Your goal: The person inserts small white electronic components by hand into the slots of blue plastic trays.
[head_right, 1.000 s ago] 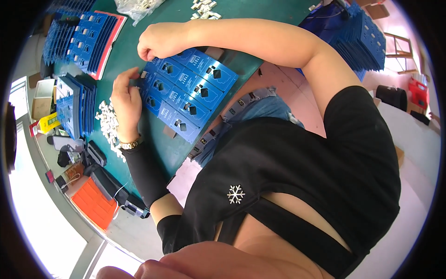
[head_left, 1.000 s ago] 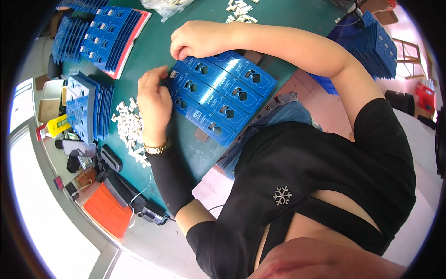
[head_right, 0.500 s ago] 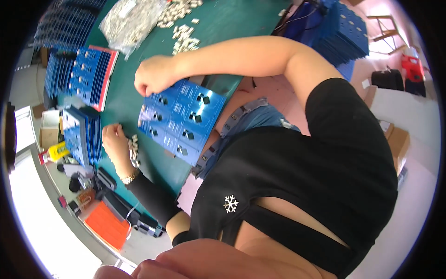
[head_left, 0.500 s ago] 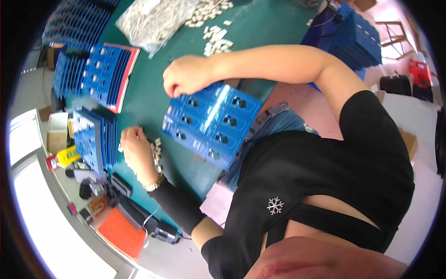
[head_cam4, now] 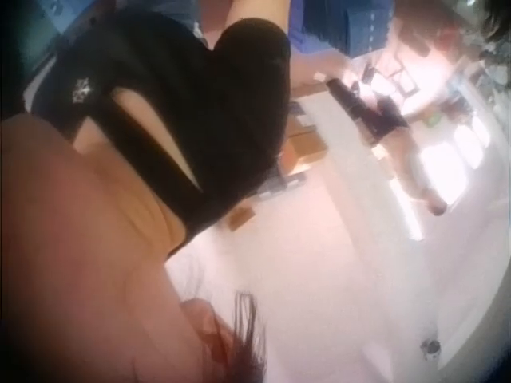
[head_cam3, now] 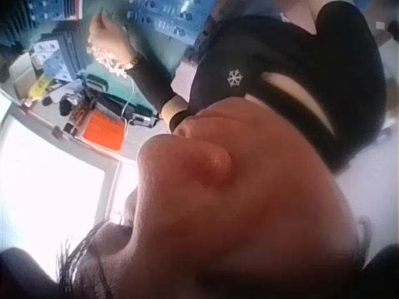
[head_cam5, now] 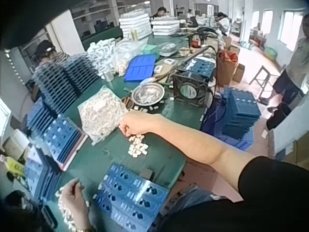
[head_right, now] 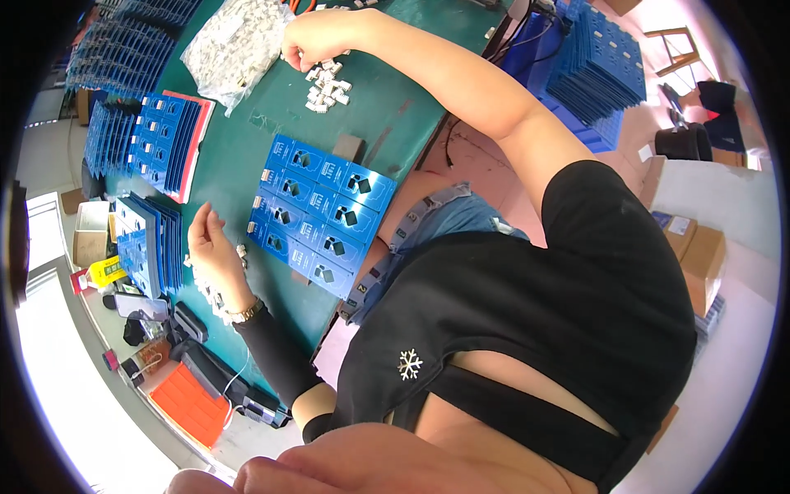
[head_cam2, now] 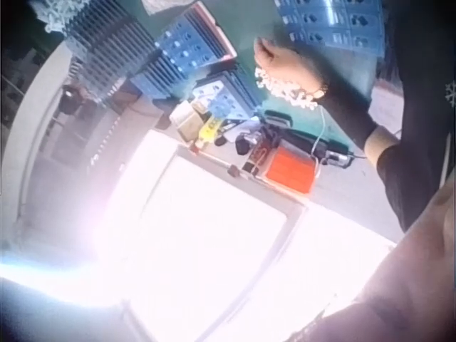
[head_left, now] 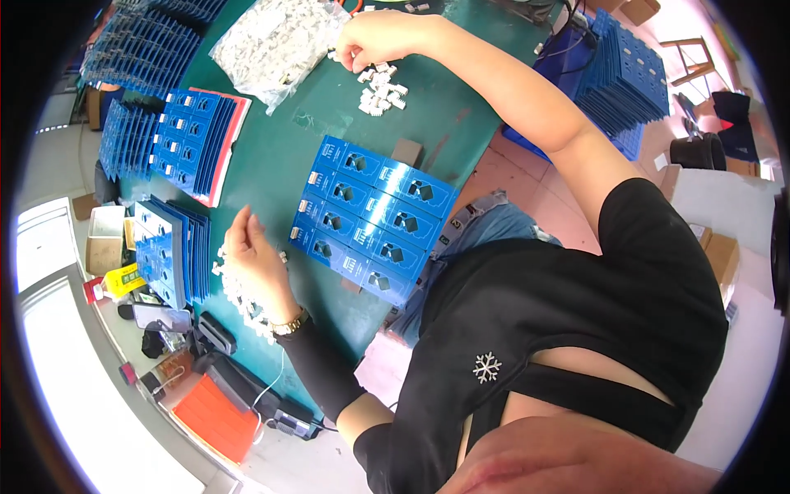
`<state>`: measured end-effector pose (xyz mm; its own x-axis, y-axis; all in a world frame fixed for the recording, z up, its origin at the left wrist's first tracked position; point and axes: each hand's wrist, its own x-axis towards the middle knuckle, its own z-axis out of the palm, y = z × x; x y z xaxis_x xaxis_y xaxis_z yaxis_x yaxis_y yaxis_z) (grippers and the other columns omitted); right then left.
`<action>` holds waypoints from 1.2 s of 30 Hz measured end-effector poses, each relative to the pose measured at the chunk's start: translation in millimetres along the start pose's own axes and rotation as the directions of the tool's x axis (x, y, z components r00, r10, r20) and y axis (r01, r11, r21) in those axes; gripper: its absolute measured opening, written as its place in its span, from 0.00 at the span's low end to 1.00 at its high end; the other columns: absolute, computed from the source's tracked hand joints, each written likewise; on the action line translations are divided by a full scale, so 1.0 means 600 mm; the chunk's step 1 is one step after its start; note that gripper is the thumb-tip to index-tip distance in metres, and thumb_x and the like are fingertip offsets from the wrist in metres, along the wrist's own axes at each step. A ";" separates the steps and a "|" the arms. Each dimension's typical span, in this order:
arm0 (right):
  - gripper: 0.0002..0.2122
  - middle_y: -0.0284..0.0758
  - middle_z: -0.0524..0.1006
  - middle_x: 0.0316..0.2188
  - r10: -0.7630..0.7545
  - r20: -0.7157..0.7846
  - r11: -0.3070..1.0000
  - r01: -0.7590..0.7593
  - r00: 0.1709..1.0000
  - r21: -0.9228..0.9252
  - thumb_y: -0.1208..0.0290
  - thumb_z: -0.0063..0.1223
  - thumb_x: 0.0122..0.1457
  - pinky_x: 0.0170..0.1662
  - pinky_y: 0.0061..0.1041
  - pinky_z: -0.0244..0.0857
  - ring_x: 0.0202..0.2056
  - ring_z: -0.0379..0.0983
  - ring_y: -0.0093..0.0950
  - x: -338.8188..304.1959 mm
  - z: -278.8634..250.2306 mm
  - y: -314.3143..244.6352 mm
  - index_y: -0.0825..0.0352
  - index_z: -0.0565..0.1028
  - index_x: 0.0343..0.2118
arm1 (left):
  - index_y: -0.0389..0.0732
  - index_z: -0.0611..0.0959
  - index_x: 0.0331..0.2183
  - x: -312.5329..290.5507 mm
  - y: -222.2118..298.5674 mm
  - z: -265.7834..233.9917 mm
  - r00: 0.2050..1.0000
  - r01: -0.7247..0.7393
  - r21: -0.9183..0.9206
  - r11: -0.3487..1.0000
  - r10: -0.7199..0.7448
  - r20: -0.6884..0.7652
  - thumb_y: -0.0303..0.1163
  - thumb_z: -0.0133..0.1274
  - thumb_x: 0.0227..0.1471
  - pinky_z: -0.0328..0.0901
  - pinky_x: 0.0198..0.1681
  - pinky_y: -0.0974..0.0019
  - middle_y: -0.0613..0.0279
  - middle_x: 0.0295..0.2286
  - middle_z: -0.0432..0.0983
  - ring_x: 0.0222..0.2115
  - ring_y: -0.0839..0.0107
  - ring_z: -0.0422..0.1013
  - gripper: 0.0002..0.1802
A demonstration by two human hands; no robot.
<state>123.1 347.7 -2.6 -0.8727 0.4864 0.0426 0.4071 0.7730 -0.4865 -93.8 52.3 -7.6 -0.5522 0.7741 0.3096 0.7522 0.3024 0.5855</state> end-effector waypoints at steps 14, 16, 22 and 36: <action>0.07 0.35 0.77 0.30 -0.067 -0.182 0.918 0.132 0.981 0.374 0.81 0.58 0.51 0.34 0.26 0.69 0.30 0.76 0.25 0.011 0.065 -0.006 0.68 0.78 0.34 | 0.35 0.84 0.33 0.055 0.092 0.101 0.959 0.096 -0.324 0.941 0.000 0.283 0.25 0.59 0.50 0.68 0.32 0.76 0.64 0.25 0.80 0.25 0.80 0.74 0.07; 0.07 0.35 0.77 0.30 -0.030 -0.187 0.906 0.105 0.982 0.410 0.82 0.58 0.51 0.35 0.25 0.70 0.30 0.76 0.24 0.010 0.068 -0.006 0.68 0.78 0.34 | 0.35 0.84 0.33 0.061 0.097 0.110 0.954 0.033 -0.249 0.968 0.044 0.297 0.26 0.59 0.49 0.68 0.33 0.75 0.63 0.25 0.80 0.26 0.79 0.74 0.07; 0.05 0.35 0.78 0.29 -0.154 -0.197 0.945 0.203 0.968 0.257 0.77 0.60 0.50 0.35 0.26 0.69 0.31 0.76 0.26 0.008 0.068 -0.010 0.67 0.79 0.31 | 0.35 0.83 0.32 0.069 0.088 0.115 0.951 0.059 -0.250 0.966 0.022 0.307 0.27 0.58 0.50 0.68 0.34 0.74 0.62 0.25 0.80 0.27 0.78 0.74 0.06; 0.05 0.37 0.78 0.29 -0.161 -0.293 0.917 0.252 0.942 0.308 0.76 0.60 0.49 0.38 0.29 0.69 0.33 0.76 0.30 0.022 0.091 -0.011 0.68 0.79 0.30 | 0.36 0.84 0.32 0.060 0.105 0.115 0.941 -0.239 -0.107 0.965 0.257 0.219 0.24 0.60 0.47 0.68 0.32 0.73 0.62 0.25 0.79 0.24 0.77 0.74 0.06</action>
<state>94.4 326.8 -46.4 -0.8088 0.4537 0.3741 0.0702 0.7061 -0.7046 -41.1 137.5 -11.2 -0.2472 0.9283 0.2777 0.8196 0.0474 0.5710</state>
